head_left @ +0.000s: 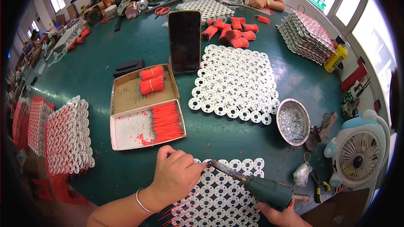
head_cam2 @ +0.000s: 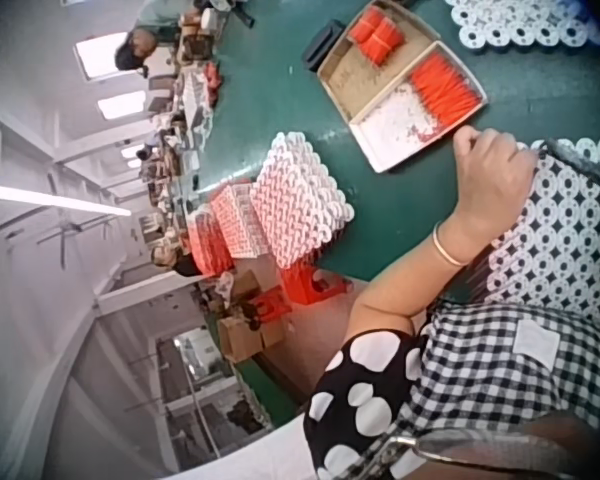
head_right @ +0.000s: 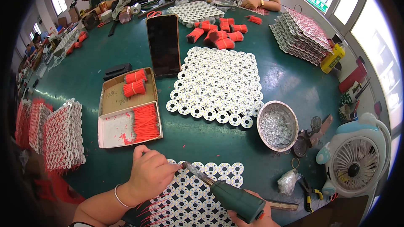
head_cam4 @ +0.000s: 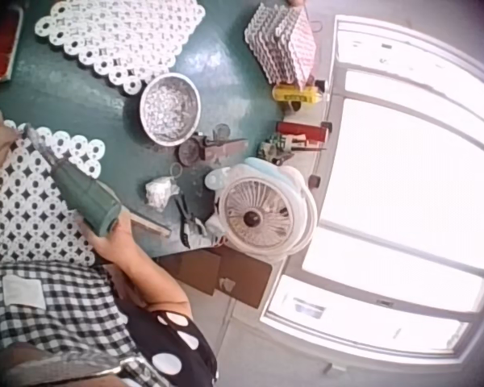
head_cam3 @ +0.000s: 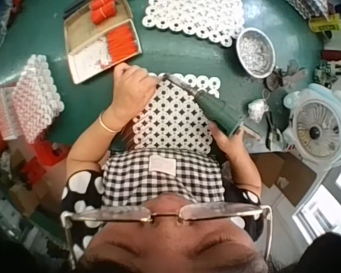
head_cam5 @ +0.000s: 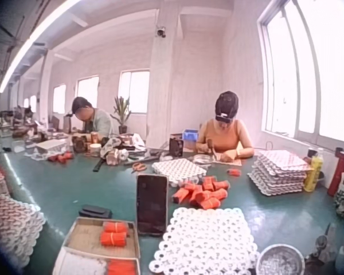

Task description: The person takes red wires from a box, places them onto circular LED circuit boards, and solders them in place using a soldering iron.

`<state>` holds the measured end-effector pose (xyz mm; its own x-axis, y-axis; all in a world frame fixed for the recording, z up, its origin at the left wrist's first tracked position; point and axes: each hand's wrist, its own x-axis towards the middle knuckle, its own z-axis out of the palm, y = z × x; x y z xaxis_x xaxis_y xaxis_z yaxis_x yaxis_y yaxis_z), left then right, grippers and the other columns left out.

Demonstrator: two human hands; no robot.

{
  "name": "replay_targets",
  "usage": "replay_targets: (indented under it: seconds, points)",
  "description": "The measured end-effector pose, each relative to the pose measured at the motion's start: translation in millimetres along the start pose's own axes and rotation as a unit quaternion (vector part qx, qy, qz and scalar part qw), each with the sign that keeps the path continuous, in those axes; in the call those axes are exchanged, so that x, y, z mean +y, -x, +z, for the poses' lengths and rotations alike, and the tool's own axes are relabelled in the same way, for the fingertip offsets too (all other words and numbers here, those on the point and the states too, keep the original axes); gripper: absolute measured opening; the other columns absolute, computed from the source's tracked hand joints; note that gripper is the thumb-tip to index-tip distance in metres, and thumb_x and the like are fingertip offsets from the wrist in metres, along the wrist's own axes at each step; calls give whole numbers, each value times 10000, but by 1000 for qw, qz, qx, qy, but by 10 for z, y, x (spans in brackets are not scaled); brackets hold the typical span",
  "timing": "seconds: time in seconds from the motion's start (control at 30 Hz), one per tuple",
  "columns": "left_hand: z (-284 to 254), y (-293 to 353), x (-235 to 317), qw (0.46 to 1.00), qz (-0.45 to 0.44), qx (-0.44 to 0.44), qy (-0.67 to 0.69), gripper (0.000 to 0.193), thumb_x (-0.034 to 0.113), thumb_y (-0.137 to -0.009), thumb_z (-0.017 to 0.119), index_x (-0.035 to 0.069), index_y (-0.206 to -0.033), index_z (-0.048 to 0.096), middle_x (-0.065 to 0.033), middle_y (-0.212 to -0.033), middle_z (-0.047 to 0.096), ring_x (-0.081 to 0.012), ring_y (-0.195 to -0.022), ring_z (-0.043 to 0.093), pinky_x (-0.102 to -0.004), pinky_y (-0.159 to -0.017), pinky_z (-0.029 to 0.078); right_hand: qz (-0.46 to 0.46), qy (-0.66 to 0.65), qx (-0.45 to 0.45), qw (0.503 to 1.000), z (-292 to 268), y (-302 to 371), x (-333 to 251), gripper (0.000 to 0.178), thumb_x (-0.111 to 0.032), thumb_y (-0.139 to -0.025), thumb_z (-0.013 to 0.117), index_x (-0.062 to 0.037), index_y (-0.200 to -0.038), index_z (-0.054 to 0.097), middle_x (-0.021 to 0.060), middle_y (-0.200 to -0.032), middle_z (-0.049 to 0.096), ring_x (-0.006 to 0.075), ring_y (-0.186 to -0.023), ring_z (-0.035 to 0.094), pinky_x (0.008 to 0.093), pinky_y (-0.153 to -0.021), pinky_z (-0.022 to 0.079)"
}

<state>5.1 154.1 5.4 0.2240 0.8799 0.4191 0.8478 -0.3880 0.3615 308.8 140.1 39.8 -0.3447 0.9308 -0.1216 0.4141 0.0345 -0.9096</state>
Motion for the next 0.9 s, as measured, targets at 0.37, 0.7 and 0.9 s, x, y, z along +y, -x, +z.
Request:
replay_targets:
  seconds: [0.37,0.7,0.9]
  points:
    - [20,9,9,1000,-12,-3,-5,156,109,-706,766,169,-848,747,20,-719,507,-188,-744,533,-411,-796,347,-66,30,1,997,-15,78,43,315,-88,-869,714,20,-1159,658,129,-1057,702,230,-905,672,360,-822,530]
    - [50,40,104,997,32,34,-56,167,118,-701,776,186,-847,732,61,-770,567,-159,-805,566,-453,-848,316,48,-100,30,993,-30,201,-38,255,-58,-881,700,13,-1123,665,77,-937,674,160,-759,629,319,-681,520]
    - [44,55,103,997,31,28,-69,165,119,-702,776,180,-848,730,60,-768,565,-161,-798,564,-454,-855,317,-50,-10,37,998,27,141,-35,254,-17,-843,698,20,-1093,674,86,-949,693,177,-790,654,337,-719,533]
